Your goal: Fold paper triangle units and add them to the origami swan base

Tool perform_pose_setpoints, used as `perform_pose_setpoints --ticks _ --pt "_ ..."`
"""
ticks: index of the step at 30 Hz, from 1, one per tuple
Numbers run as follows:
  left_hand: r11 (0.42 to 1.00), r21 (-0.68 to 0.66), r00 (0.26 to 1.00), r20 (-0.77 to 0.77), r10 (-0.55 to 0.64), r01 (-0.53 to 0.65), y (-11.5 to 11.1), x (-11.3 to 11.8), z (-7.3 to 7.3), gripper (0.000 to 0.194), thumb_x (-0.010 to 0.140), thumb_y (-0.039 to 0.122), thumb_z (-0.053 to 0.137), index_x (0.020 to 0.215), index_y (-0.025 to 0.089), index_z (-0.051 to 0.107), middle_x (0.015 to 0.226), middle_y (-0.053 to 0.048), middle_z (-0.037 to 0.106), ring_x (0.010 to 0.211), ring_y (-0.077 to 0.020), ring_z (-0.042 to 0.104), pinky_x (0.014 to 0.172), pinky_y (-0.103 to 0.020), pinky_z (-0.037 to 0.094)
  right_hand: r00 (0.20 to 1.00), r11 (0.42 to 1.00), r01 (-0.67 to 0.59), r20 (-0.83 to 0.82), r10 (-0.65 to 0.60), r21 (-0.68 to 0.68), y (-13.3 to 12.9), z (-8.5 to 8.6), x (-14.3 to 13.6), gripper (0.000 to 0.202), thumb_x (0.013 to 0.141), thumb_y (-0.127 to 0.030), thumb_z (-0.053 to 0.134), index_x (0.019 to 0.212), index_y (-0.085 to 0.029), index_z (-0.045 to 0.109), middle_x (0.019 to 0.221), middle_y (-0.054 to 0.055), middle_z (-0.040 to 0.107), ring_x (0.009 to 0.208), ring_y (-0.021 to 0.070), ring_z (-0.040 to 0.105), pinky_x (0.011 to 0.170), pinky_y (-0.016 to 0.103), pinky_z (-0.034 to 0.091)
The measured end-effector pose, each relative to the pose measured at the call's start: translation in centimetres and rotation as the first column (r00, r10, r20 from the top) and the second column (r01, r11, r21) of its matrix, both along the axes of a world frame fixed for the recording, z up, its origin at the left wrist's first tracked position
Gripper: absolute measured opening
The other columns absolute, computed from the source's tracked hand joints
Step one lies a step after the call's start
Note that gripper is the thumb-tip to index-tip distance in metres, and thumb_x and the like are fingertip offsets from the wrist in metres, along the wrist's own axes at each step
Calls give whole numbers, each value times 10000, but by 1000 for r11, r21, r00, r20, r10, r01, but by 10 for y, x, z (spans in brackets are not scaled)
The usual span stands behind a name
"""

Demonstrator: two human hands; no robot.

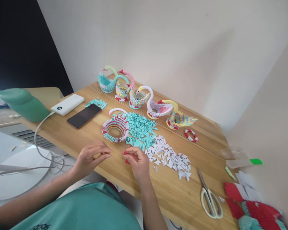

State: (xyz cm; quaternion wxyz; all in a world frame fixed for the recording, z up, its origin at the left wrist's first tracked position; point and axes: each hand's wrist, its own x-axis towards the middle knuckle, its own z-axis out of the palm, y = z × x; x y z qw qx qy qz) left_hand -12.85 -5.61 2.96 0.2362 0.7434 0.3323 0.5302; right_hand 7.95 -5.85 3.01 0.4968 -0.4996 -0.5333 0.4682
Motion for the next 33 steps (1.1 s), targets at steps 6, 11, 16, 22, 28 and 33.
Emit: perform_pose_setpoints --ticks 6,11,16,22,28,33 --pt "982 165 995 -56 -84 92 11 15 20 70 879 121 608 870 155 668 784 -66 707 720 -144 617 693 -254 484 997 995 -51 70 45 80 -4 5 5 44 739 -254 707 769 -238 734 717 5 736 621 151 654 589 254 534" --pt "973 180 986 -107 -124 142 14 19 23 105 912 154 568 874 160 666 812 -68 704 753 -145 619 710 -255 477 996 996 -75 46 72 53 -6 0 7 44 746 -255 715 773 -242 747 715 7 735 635 155 653 612 263 532" --pt "970 148 970 -184 -162 190 13 19 25 153 940 192 530 864 158 658 823 -66 706 743 -142 621 718 -266 457 997 997 -69 46 68 28 -5 0 7 27 724 -262 733 734 -240 745 675 4 712 609 152 615 602 265 507" --pt "965 128 949 -251 -192 229 15 18 27 178 956 195 500 861 155 645 821 -54 700 760 -143 620 741 -270 426 996 996 -82 38 81 29 -5 0 8 32 724 -271 737 724 -239 744 667 4 707 617 154 609 609 264 495" --pt "969 95 948 -245 -201 230 15 19 26 188 963 218 495 862 160 641 810 -50 698 758 -142 619 730 -260 411 994 995 -102 27 101 21 -6 -2 10 57 739 -293 731 727 -237 740 669 3 707 621 159 619 621 273 495" --pt "970 90 941 -275 -195 228 16 19 26 211 969 235 484 860 163 649 797 -45 695 751 -140 611 716 -261 399 991 993 -114 71 112 24 -5 -4 12 79 753 -307 723 733 -231 738 669 7 705 629 162 620 627 274 495"
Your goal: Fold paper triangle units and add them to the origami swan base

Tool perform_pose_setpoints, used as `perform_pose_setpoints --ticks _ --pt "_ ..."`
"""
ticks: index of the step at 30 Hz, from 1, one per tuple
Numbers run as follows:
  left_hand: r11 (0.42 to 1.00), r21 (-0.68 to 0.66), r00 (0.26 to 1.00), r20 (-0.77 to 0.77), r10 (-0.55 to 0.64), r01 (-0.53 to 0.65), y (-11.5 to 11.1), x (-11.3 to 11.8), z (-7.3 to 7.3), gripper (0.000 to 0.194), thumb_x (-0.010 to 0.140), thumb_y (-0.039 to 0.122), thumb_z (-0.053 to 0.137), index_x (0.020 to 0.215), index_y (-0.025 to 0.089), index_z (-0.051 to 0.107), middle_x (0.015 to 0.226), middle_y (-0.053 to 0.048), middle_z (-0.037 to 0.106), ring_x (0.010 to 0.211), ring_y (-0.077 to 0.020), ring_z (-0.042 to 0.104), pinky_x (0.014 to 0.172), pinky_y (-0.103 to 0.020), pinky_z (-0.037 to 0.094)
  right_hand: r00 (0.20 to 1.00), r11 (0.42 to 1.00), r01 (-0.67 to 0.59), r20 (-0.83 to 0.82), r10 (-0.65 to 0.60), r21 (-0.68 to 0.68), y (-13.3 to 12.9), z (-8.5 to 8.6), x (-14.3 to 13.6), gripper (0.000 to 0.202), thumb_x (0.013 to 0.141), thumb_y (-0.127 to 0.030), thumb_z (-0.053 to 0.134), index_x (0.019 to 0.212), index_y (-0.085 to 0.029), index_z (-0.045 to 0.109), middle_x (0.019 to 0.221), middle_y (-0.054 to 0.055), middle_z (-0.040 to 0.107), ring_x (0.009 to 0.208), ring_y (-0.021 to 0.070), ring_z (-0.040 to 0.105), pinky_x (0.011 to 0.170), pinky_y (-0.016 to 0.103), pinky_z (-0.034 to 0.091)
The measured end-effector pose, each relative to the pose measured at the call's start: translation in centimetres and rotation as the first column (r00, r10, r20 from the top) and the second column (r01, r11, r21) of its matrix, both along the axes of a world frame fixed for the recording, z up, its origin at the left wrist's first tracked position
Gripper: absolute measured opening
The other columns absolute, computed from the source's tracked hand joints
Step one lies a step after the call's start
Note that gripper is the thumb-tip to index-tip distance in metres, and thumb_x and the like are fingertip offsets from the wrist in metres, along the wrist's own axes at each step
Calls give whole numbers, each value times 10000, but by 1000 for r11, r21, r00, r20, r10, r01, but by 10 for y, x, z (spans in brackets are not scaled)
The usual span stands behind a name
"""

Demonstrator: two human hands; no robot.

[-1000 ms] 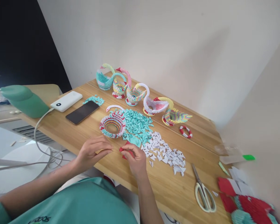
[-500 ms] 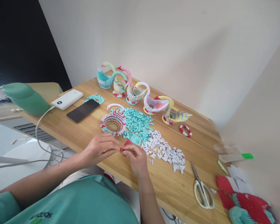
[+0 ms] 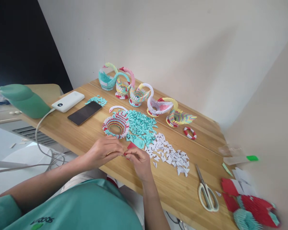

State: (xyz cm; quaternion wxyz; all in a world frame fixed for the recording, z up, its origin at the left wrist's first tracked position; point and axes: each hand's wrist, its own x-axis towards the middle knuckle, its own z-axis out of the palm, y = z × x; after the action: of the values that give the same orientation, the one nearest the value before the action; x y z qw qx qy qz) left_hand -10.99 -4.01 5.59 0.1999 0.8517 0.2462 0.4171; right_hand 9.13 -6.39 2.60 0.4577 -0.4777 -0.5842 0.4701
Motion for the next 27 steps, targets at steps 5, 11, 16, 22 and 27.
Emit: perform_pose_setpoints --ticks 5,11,16,22,27 --pt "997 72 999 -29 24 -22 1 -2 -1 202 961 232 499 857 167 659 763 -37 691 710 -135 593 690 -266 386 998 999 -29 55 27 19 1 3 1 61 776 -285 702 744 -247 739 687 -1 717 640 161 632 631 269 502" --pt "985 166 996 -75 51 -37 2 -3 -4 224 963 227 465 868 162 657 753 -54 686 706 -149 591 692 -280 406 988 998 -52 147 45 40 3 15 4 65 779 -285 705 746 -247 745 707 5 728 655 173 646 636 281 514" --pt "989 134 998 14 68 -69 1 -3 -9 140 936 181 512 856 174 627 739 -29 681 689 -130 593 690 -273 395 998 990 -45 -48 38 -135 3 12 0 191 743 -404 753 816 -228 741 726 19 733 655 175 661 637 292 528" --pt "983 153 995 13 103 -104 2 -1 -15 158 938 186 508 833 174 625 741 -31 689 683 -129 600 688 -278 392 958 951 -93 -285 5 -294 4 1 -9 317 696 -497 780 787 -200 717 664 26 722 587 150 637 613 275 520" --pt "989 127 997 23 78 -80 1 -1 -13 209 956 223 492 826 169 646 729 -38 694 676 -131 601 691 -277 406 931 935 -113 -365 -18 -335 4 2 -13 326 665 -490 806 748 -192 703 612 14 688 535 130 595 542 238 488"
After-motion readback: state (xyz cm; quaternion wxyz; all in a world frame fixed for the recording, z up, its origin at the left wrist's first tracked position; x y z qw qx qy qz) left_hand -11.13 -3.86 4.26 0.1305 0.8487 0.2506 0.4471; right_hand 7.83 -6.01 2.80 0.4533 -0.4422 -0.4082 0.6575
